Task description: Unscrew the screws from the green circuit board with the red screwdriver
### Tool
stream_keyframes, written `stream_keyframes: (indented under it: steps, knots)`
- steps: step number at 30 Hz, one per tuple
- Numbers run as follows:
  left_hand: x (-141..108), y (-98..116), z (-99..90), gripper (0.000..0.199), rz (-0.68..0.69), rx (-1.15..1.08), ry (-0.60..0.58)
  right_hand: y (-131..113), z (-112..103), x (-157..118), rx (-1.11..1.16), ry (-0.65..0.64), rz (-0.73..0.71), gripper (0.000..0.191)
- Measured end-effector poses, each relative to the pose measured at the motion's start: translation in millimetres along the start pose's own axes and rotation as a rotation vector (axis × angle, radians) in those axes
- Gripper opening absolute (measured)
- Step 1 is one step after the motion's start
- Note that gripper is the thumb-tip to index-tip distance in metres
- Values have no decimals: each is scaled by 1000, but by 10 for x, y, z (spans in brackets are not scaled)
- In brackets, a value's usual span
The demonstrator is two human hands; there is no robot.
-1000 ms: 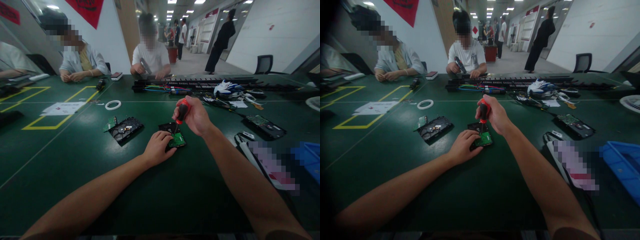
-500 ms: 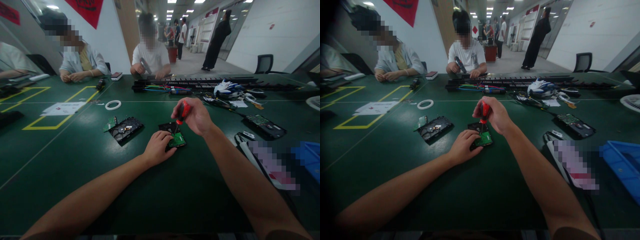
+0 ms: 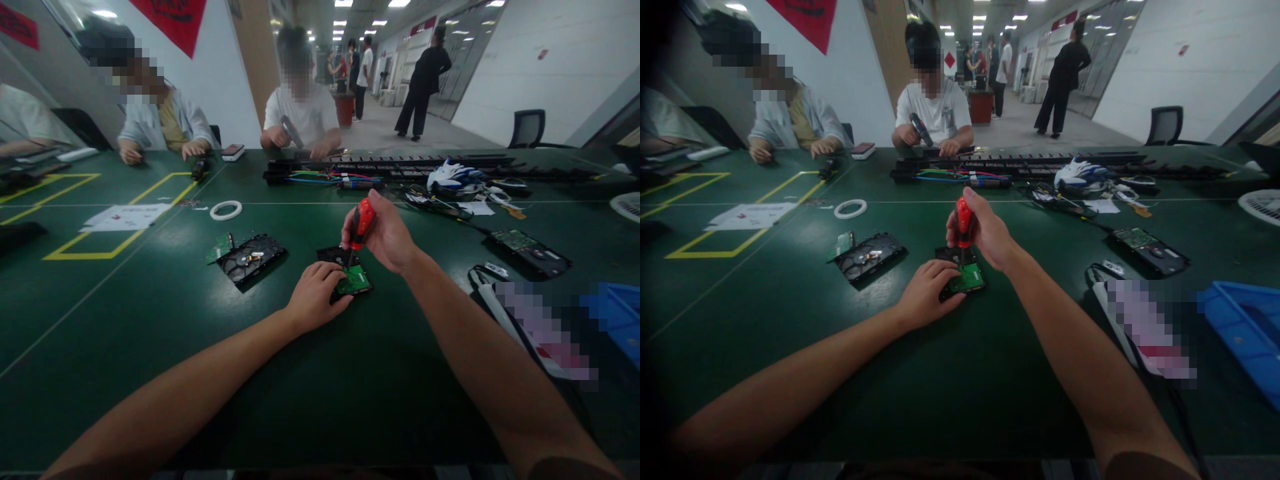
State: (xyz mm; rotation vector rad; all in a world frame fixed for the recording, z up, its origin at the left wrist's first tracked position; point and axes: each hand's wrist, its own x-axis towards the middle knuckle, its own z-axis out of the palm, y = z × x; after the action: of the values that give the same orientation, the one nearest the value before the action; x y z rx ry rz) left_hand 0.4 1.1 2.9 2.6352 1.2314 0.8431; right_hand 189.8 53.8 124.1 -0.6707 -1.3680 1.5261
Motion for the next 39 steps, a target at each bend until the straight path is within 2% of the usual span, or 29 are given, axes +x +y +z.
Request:
stream_keyframes:
  steps: [4,12,29,39]
  knots:
    - [-2,-13,8,36,2,1,-3,8,17,-9,-40,-39,-5,71]
    - [-9,-25,22,37,2,-6,1,5,10,9,38,73,-20,64]
    - [-15,-16,13,36,-4,-3,8,-64,-59,-16,4,-50,29,65]
    - [-4,3,-3,35,-6,-13,8,-45,-71,20,97,19,62,69]
